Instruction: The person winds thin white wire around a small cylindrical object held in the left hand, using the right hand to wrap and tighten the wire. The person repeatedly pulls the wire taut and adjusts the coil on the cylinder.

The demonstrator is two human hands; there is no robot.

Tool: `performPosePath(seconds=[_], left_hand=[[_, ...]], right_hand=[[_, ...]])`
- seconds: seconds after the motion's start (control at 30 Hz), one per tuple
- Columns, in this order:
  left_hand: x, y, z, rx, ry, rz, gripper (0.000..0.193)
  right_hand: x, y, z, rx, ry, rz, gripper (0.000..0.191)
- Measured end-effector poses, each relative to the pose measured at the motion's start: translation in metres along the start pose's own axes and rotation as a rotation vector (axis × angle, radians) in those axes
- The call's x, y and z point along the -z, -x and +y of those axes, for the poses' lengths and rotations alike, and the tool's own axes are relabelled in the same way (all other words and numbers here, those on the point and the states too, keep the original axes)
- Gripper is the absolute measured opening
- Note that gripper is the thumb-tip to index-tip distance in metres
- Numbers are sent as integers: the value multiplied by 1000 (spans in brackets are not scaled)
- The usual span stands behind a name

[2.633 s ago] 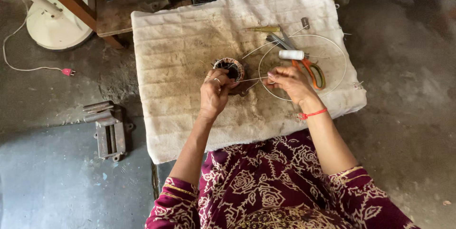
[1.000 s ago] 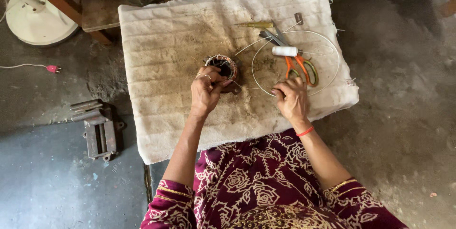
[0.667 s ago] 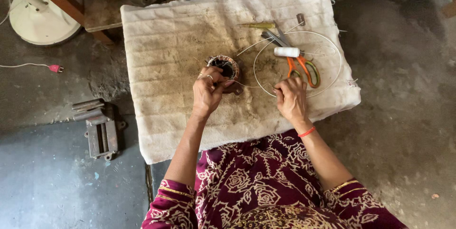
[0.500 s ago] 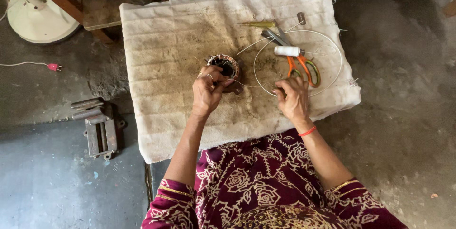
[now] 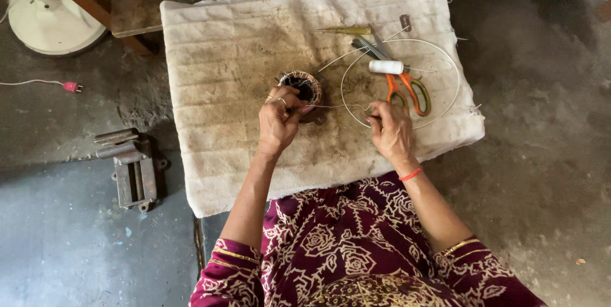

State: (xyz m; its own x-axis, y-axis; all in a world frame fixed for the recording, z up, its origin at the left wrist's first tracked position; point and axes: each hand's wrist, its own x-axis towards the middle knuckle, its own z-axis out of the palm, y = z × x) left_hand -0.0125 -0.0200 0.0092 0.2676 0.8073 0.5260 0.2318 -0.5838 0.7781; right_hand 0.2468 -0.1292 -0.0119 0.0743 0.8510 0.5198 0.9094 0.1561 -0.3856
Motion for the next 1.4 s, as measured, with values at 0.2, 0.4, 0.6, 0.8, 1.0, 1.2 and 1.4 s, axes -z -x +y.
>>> performPosePath(seconds=[0.2,0.4,0.6,0.8,1.0,1.2,1.4], left_hand=[[1,-1,2,-32,-10,12,17],[0,0,3,-9,-20,2,15],[2,0,2,-26,-13,7,13],[0,0,1,-8,-20,12,15],[-1,0,0,-17,-18,15,16],[-1,-1,0,3,4,12,17],[-2,-2,-2,-10,2,8,15]], right_hand=[[4,-5,4,73,47,-46,21],[5,-7,8,39,0,-113,22],[5,-9,12,53,-26,-183,28],[6,-16,21,5,-57,-275,26],[6,-18,25,48,-121,-237,15],[14,-10,19,138,-87,-187,12],[17,11,9,194,-26,-24,17]])
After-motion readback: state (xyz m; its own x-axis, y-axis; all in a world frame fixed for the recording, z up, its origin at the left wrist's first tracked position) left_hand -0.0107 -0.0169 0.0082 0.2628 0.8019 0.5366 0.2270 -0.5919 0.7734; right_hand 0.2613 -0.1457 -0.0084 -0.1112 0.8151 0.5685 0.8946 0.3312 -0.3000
